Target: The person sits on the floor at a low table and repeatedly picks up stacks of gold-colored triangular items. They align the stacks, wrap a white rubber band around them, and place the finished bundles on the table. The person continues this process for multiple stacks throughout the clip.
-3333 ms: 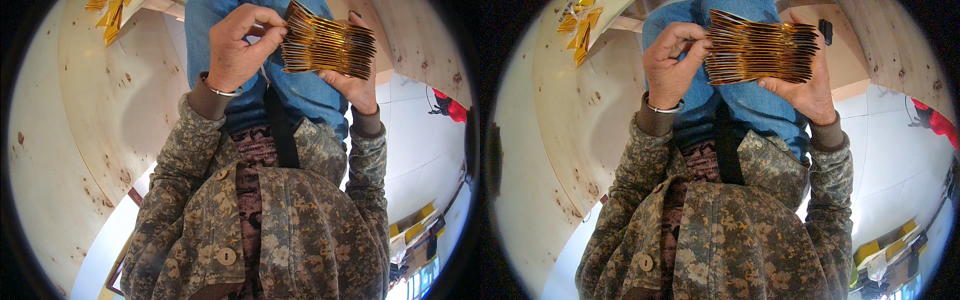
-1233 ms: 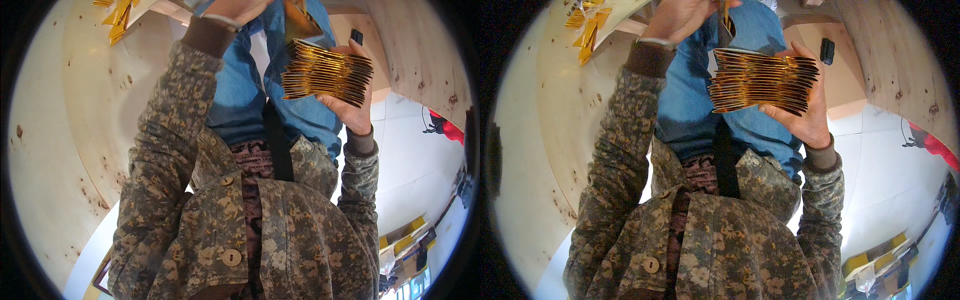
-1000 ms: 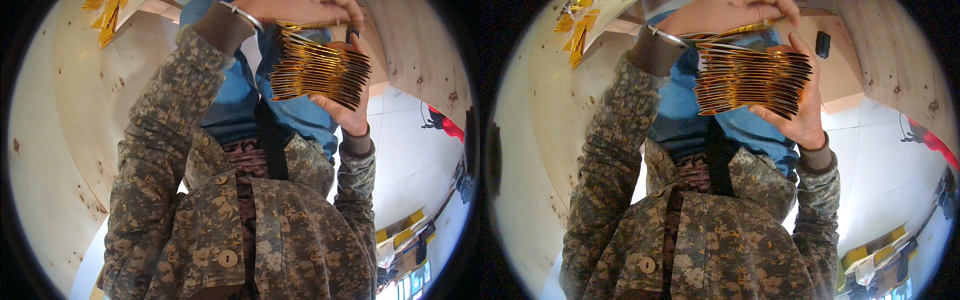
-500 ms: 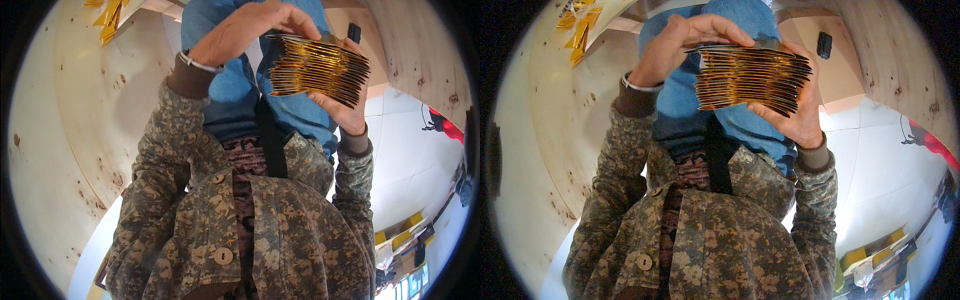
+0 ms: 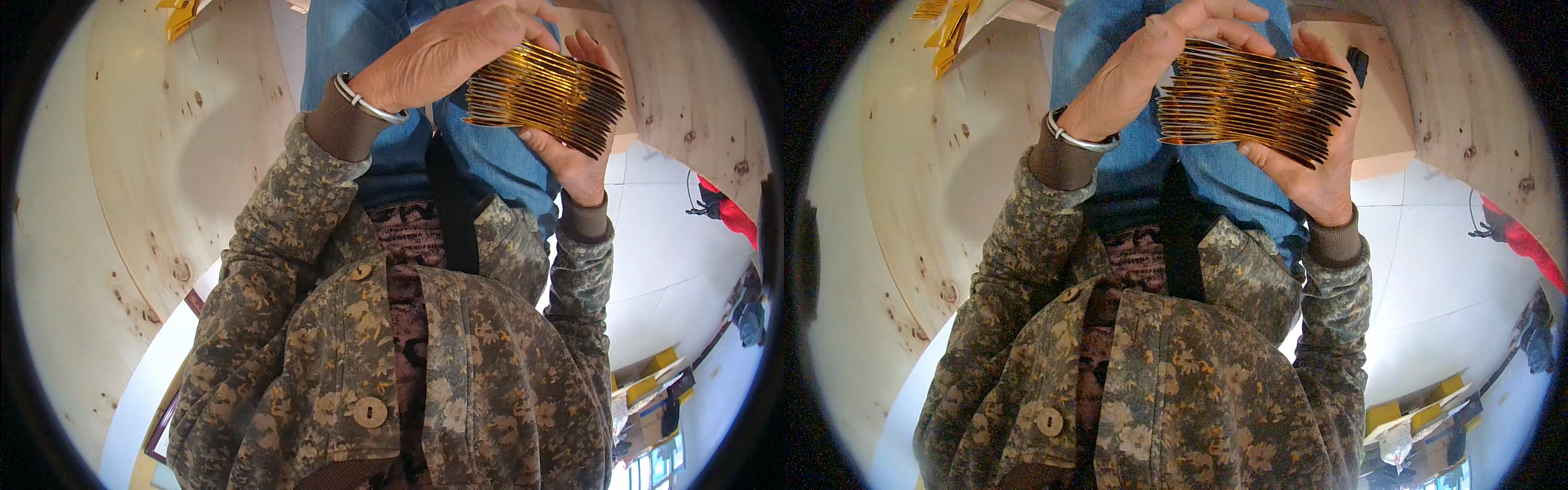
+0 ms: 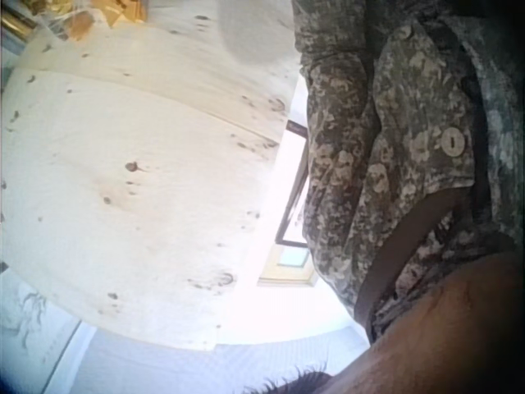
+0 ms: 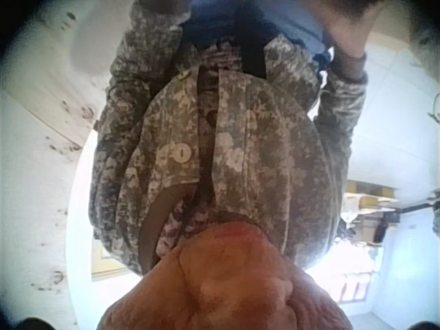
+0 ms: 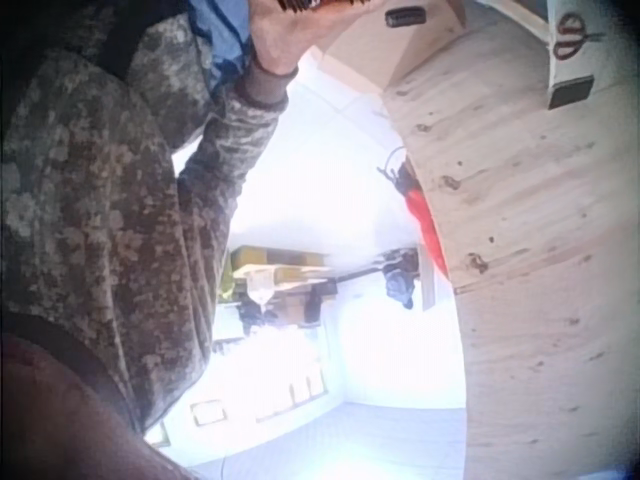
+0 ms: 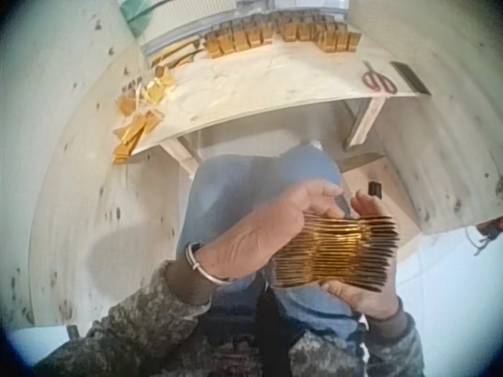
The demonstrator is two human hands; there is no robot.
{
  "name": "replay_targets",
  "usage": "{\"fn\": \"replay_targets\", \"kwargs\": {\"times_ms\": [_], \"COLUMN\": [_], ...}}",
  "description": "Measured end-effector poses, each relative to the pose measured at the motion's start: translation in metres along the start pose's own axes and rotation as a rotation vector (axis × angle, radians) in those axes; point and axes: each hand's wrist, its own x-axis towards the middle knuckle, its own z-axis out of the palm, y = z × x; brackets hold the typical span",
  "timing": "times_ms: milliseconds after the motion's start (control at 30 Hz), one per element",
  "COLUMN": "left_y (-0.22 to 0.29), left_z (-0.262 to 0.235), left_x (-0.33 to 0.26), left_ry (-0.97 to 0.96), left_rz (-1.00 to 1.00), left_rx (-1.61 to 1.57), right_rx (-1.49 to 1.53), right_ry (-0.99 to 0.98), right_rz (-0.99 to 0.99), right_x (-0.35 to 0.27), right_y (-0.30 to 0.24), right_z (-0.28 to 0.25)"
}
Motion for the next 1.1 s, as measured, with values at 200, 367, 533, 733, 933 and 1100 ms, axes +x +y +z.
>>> {"fn": "replay_targets", "kwargs": {"times_ms": [200,367,533,733,933,1100], "left_y": [0.004,0.001,-0.015,-0.023,-0.027,-0.023], "left_z": [0.003,0.004,0.004,-0.015,-0.013,-0.010], "left_x": [-0.005,-0.003,-0.008,-0.041,-0.061,-0.058], "left_ry": [-0.014,0.074,0.225,0.510,0.420,0.355], "left_rz": [-0.163,-0.123,0.061,0.167,0.033,0.056], "left_rx": [-0.130,-0.087,-0.118,-0.065,0.236,0.311], "right_rx": [0.073,0.109,0.058,0.042,0.069,0.068], "right_ry": [0.002,0.004,-0.019,-0.017,-0.019,0.016], "right_rz": [0.089,0.104,0.089,0.088,0.138,0.161], "right_x": [-0.003,-0.004,-0.003,-0.004,-0.005,-0.006], "right_y": [-0.007,-0.010,-0.009,-0.005,-0.005,-0.006], "right_z": [0.001,0.003,0.000,-0.003,-0.004,-0.004]}}
